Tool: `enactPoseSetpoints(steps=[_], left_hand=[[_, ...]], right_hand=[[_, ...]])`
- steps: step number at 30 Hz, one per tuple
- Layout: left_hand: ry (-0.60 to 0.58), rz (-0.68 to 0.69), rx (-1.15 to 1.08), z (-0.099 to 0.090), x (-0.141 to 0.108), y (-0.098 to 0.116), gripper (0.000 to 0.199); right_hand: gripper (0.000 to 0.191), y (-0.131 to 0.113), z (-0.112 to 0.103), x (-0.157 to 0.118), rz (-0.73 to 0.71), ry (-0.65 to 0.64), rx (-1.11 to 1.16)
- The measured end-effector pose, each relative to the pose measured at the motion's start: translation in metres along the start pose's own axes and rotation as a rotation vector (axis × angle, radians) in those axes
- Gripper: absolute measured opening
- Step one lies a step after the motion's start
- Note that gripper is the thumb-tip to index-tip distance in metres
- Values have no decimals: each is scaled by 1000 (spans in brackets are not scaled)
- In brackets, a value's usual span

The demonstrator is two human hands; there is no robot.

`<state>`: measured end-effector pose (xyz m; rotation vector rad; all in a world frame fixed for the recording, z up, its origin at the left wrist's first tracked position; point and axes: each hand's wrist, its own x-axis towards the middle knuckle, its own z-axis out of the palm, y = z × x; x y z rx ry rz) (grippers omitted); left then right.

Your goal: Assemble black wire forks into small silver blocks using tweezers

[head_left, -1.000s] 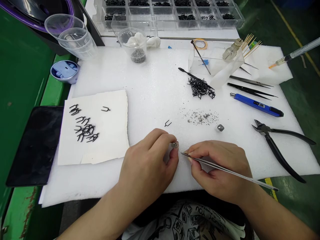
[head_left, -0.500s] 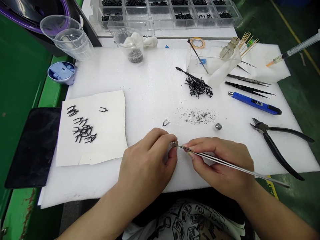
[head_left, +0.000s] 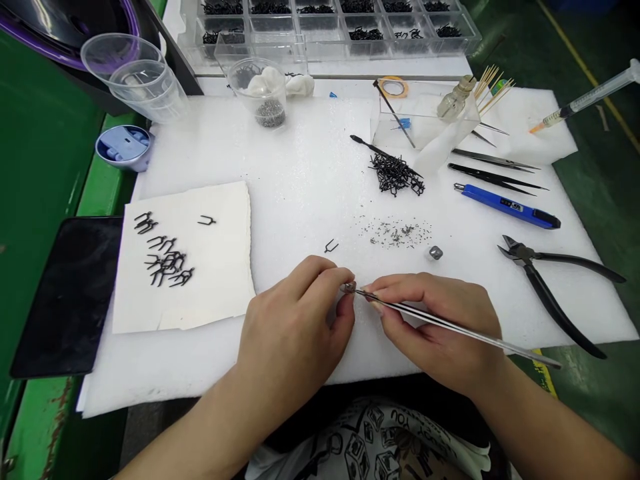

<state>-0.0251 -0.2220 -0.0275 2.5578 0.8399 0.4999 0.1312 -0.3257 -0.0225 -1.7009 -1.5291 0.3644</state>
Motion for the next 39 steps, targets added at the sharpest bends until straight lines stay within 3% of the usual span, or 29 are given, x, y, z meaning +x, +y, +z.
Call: enactPoseSetpoints(steps=[28,33,39], left_hand=[[-10,-9,-17,-3,0,1,16],[-102,-65,-101,-6,3,0,23],[-174,-191,-210,-13,14,1,17]], right_hand=[[19,1,3,-1,-24,-8,19],[19,2,3,0,-4,-27,59],[18,4,2,4,-35,-52,141]])
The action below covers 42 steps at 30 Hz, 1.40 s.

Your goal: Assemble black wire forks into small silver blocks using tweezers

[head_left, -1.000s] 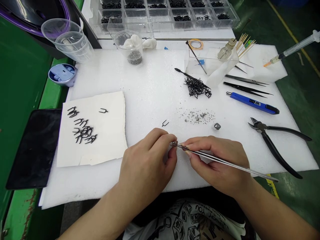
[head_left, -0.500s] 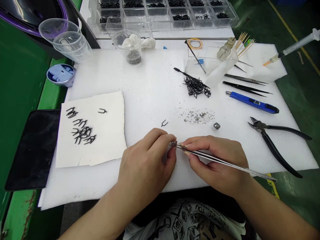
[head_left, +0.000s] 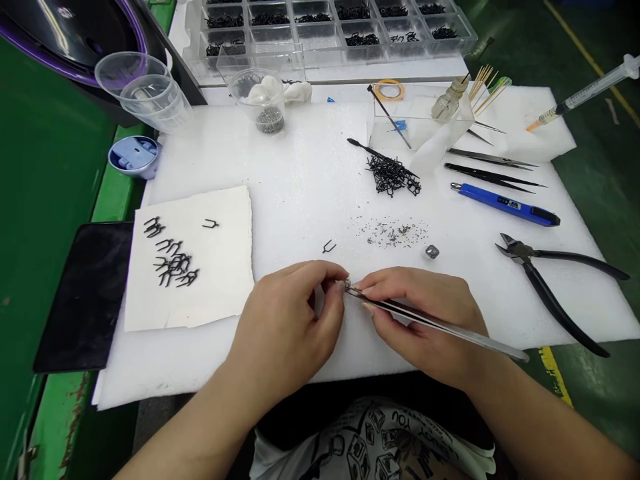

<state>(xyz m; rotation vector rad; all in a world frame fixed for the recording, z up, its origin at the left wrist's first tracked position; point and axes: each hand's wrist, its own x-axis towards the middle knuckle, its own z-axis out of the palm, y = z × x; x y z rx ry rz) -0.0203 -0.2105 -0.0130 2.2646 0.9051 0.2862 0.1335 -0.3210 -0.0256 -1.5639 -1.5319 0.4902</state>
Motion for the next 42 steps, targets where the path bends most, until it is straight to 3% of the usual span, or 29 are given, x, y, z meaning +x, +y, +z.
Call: enactPoseSetpoints(steps=[14,21,30,34,38,40,42], left_hand=[[-56,-193,-77,-3,3,1,13],[-16,-196,-54,-1,5,4,16],[24,-187,-50,-1,2,3,24],[94,-163,-20,2,-1,2,25],[114,-100,-26,5,-5,2,22],[109,-52,-26,6,-6,0,22],[91,-7,8,7,-6,-2,22]], right_hand=[[17,8,1,0,-74,3,90],[11,7,-2,-1,-4,71,105],[7,9,-8,-5,89,125,388],[19,13,-7,-8,61,275,606],[19,14,-6,-12,-30,610,659],[23,13,-12,-18,-41,744,599],[25,13,-22,-24,3,767,367]])
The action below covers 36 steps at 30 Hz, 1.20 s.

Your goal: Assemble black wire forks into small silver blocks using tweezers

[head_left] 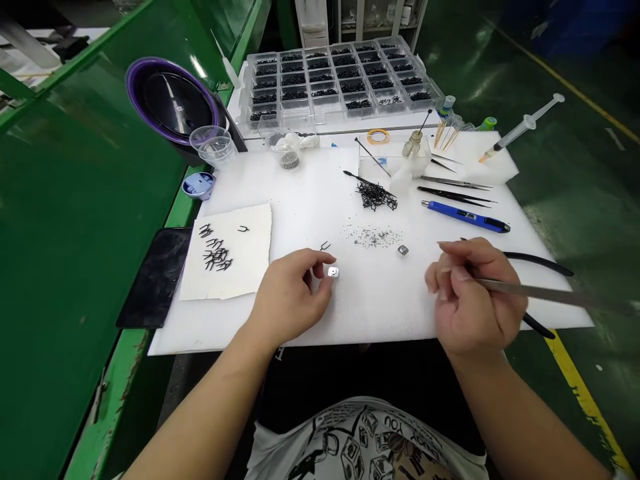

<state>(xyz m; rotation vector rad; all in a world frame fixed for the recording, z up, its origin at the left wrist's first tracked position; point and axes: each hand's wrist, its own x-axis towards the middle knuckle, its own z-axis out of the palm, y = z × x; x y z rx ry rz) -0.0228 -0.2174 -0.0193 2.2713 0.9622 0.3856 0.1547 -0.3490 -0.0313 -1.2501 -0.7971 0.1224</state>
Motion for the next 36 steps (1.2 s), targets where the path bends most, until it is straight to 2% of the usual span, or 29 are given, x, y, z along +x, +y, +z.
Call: enactPoseSetpoints(steps=[3,5,7,9,13,16,18,21,23,27,36], left_hand=[[-39,44,70,1,1,-2,23],[-47,47,96,2,1,-3,20],[-47,43,102,2,2,-3,17],[-54,38,84,2,2,-3,16],[-70,24,56,2,0,-3,16],[-73,10,58,2,-1,-2,17],[-77,8,44,1,-2,-2,20],[-78,10,11,0,-3,-3,22],[-77,9,1,0,-4,-3,21],[-69,9,10,1,-4,-4,18],[-88,18,27,1,-5,-6,20]], right_hand=[[19,-2,-15,8,-28,-144,-567],[24,2,-19,14,-5,-266,-849],[29,9,-19,17,3,-359,-996],[24,16,-16,18,1,-412,-1048],[16,16,-12,14,36,-388,-1041],[14,4,-3,8,158,-376,-879],[12,-4,9,3,200,-437,-757],[11,-9,29,-4,112,-609,-670],[12,-8,39,-5,49,-671,-662],[14,-4,47,-5,0,-705,-666],[16,0,48,-6,-145,-807,-707]])
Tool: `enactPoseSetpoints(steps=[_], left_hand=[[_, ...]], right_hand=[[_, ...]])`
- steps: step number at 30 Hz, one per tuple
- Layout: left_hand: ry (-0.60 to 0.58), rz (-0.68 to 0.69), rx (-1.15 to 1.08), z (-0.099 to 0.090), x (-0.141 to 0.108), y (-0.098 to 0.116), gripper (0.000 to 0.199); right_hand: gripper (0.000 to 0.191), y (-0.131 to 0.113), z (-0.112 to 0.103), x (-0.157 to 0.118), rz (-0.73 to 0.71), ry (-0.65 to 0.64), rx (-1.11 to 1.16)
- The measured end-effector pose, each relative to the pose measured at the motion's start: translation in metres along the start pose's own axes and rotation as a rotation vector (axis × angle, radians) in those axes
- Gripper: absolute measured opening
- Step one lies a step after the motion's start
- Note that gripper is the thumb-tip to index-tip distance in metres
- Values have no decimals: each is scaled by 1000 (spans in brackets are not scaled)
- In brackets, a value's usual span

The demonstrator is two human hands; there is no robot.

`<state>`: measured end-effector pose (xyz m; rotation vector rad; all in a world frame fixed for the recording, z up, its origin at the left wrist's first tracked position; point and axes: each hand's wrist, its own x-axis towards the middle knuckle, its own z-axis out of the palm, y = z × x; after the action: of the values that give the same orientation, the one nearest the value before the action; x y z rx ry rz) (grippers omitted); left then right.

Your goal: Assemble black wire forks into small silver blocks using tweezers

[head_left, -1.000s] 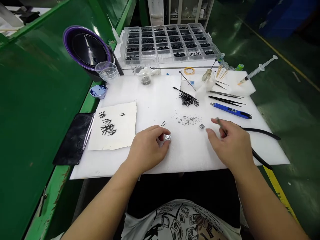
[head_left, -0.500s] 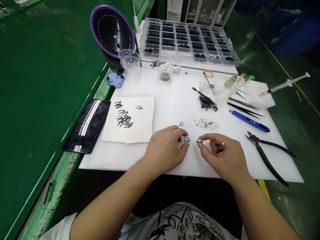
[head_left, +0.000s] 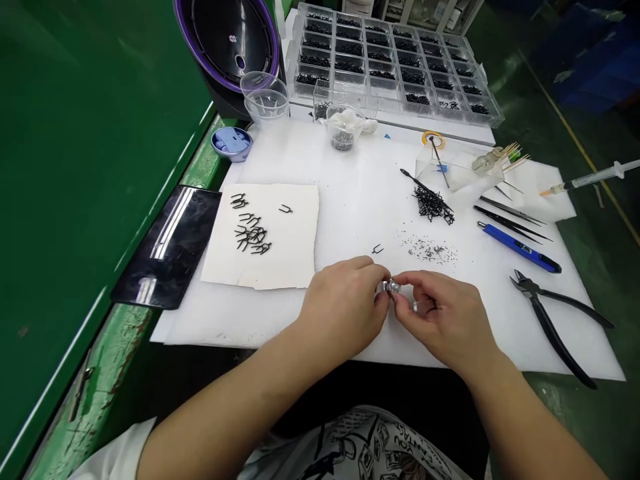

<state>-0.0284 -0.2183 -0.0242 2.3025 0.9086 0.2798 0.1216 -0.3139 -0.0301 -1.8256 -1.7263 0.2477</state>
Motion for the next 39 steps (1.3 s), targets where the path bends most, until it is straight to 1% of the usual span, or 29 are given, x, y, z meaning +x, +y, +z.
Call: enactPoseSetpoints(steps=[3,6,8,11,13,16,18,20,22,25,27,30,35,39], left_hand=[[3,3,-9,1,0,-1,21],[8,1,-14,0,0,0,20],[8,-4,-15,-1,1,1,19],[-9,-17,-9,-3,2,3,19],[-19,-23,-5,-4,2,4,19],[-24,-21,-9,-4,2,4,18],[-23,-17,-13,-4,2,4,18],[-24,-14,-10,-4,2,4,18],[-26,-12,-4,-4,2,4,19],[-22,-4,-5,-3,1,3,20],[-15,5,-6,-2,0,2,19],[-4,21,9,-1,0,1,18],[-4,26,13,-1,1,1,17],[-1,44,39,0,0,1,13]], right_hand=[[16,0,0,1,19,-2,22],[14,-1,-2,0,76,6,69],[13,-2,-3,0,152,45,136],[10,-2,-4,-3,293,145,263],[9,-1,-6,-5,344,183,323],[10,2,-9,-8,375,189,343],[12,2,-10,-9,389,162,302],[12,2,-11,-9,372,117,247],[12,1,-12,-7,310,71,194],[15,2,-11,-3,161,-6,153],[22,4,-10,-2,64,-41,131],[28,7,-8,-4,2,-18,119],[27,7,-9,-7,-22,49,62],[28,6,-8,-7,-65,50,34]])
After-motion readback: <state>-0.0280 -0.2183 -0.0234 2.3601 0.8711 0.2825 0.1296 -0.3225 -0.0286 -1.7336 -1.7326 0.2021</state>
